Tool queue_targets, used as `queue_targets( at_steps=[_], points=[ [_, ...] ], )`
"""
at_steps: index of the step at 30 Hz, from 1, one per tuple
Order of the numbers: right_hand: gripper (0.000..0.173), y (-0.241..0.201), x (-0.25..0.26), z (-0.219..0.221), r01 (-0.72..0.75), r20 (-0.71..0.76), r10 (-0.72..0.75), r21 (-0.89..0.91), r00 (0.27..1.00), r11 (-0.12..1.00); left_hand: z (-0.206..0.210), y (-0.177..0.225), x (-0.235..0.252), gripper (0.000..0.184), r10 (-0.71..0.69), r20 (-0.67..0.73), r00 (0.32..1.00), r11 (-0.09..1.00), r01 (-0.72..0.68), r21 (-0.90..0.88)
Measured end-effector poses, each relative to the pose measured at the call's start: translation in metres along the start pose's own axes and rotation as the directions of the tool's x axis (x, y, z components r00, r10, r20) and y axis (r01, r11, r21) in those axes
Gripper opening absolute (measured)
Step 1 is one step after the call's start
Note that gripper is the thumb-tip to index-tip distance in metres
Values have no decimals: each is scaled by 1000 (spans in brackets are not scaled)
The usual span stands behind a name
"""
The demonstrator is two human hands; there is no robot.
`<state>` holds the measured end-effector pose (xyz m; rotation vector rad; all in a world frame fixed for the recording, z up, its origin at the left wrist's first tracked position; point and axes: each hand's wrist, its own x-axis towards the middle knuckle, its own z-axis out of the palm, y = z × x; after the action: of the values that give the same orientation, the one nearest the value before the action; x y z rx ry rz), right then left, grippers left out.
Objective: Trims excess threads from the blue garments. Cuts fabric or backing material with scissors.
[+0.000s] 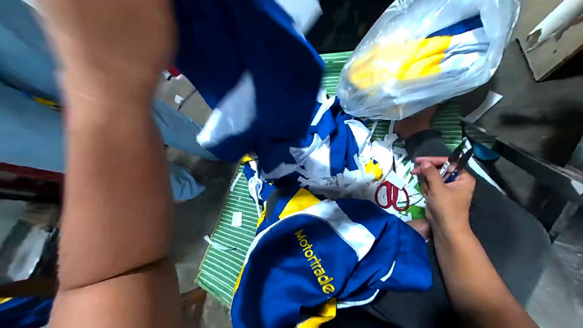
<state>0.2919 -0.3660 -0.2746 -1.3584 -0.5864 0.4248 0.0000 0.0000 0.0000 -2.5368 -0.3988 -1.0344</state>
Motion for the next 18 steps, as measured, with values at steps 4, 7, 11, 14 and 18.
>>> queue_targets(
  at_steps=[4,7,11,14,18],
  points=[
    [17,-49,-6,23,42,169,-70,167,983,985,0,179,23,25,-79,234,969,963,135,-234],
    [21,-69,-5,39,17,231,-80,262,970,965,27,196,-1,29,12,248,969,926,83,-367],
    [21,-75,-2,49,16,218,-85,297,972,955,40,226,-31,23,-53,210,976,870,149,-470],
    [17,-71,2,47,86,201,-125,191,972,978,45,245,-54,19,-140,169,976,780,213,-588],
    [22,-65,13,30,364,232,-317,-193,919,911,50,266,-87,16,-215,131,968,667,243,-704]
  ],
)
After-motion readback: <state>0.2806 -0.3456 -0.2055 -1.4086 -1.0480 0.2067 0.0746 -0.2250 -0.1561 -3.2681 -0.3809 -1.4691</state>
